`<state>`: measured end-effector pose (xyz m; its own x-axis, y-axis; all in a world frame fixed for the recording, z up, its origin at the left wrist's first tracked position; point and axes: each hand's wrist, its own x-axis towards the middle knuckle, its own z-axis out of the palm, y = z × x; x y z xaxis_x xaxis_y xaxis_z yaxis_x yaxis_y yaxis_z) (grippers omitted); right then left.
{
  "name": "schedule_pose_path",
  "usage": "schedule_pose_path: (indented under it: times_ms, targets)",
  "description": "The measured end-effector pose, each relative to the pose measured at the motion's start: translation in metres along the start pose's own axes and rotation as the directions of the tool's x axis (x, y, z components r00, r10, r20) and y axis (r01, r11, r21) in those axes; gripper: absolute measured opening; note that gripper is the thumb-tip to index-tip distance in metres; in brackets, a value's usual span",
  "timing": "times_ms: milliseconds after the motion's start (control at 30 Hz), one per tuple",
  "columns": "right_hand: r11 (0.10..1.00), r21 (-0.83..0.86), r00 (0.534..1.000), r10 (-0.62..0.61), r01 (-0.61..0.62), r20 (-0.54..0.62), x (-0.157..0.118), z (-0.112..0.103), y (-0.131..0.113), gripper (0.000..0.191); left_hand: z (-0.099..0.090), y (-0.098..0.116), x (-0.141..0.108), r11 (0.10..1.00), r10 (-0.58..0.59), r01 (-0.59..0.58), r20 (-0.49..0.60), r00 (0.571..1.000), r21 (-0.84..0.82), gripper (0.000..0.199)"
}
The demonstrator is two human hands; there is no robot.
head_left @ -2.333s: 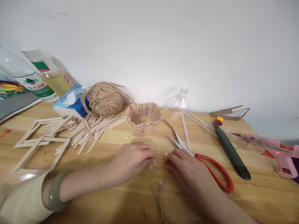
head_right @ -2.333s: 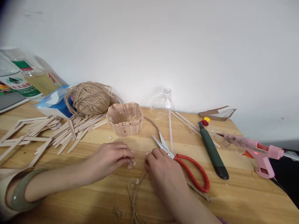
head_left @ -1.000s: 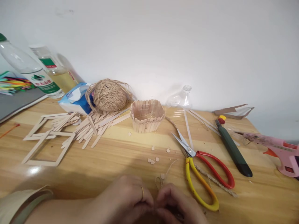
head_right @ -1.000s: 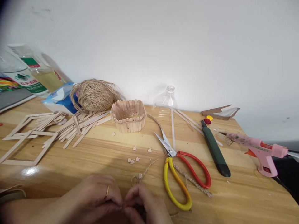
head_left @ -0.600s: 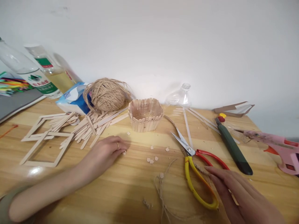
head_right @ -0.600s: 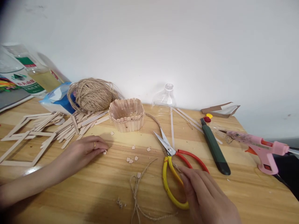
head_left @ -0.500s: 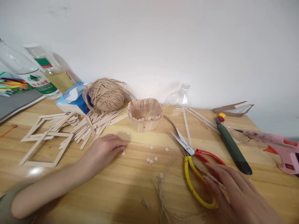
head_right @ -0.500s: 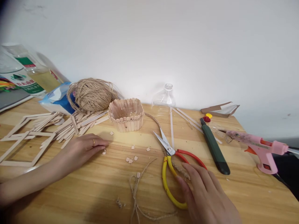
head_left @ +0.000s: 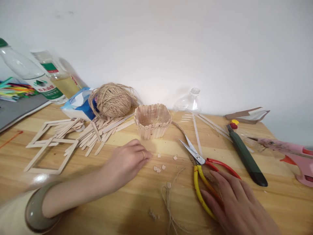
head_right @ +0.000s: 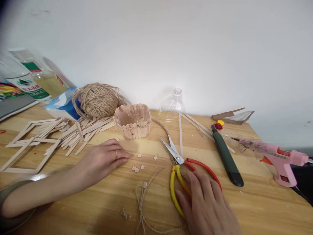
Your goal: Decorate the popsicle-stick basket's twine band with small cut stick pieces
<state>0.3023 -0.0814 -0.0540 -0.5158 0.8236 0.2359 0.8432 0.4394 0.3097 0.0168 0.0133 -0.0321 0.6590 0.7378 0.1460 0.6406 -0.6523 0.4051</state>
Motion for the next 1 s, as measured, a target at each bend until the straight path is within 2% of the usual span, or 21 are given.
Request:
schedule_pose_path:
  times_ms: [133,233,367,467,667,833,900,1000]
  targets:
    - [0.995,0.056,0.996,0.088,-0.088,0.001,0.002,0.002,-0.004,0.045,0.003,0.009,0.008,0.998,0.015,-0.013,0.042,0.999,-0.058,0.020]
    - [0.984,0.076,0.987,0.161,-0.161,0.011,0.005,0.000,-0.006,0.047,0.008,0.016,0.015,0.999,0.020,-0.018,0.090,0.996,-0.028,0.019]
    - [0.988,0.049,0.989,0.147,-0.148,0.023,0.007,-0.004,-0.004,0.050,0.015,0.025,0.025,0.999,-0.014,0.006,0.178,0.984,0.046,0.016]
    - [0.991,0.021,0.991,0.131,-0.131,0.019,0.007,-0.004,-0.003,0.051,0.018,0.028,0.031,0.999,-0.032,0.024,0.212,0.977,0.042,0.014]
    - [0.977,0.029,0.977,0.213,-0.213,0.002,0.005,-0.001,-0.004,0.054,0.020,0.025,0.033,0.999,-0.033,0.039,0.183,0.983,-0.027,0.011]
    - [0.951,0.132,0.959,0.283,-0.280,-0.003,0.002,0.004,-0.003,0.046,0.023,0.024,0.033,0.998,-0.010,0.019,0.169,0.986,-0.056,0.013]
    - [0.913,0.209,0.933,0.360,-0.350,-0.012,0.004,0.005,-0.003,0.046,0.023,0.024,0.034,0.997,0.009,0.004,0.164,0.986,-0.080,0.013]
    - [0.778,0.327,0.826,0.564,-0.536,0.011,0.009,0.004,-0.003,0.050,0.023,0.024,0.034,0.991,0.025,-0.005,0.148,0.989,-0.133,0.013]
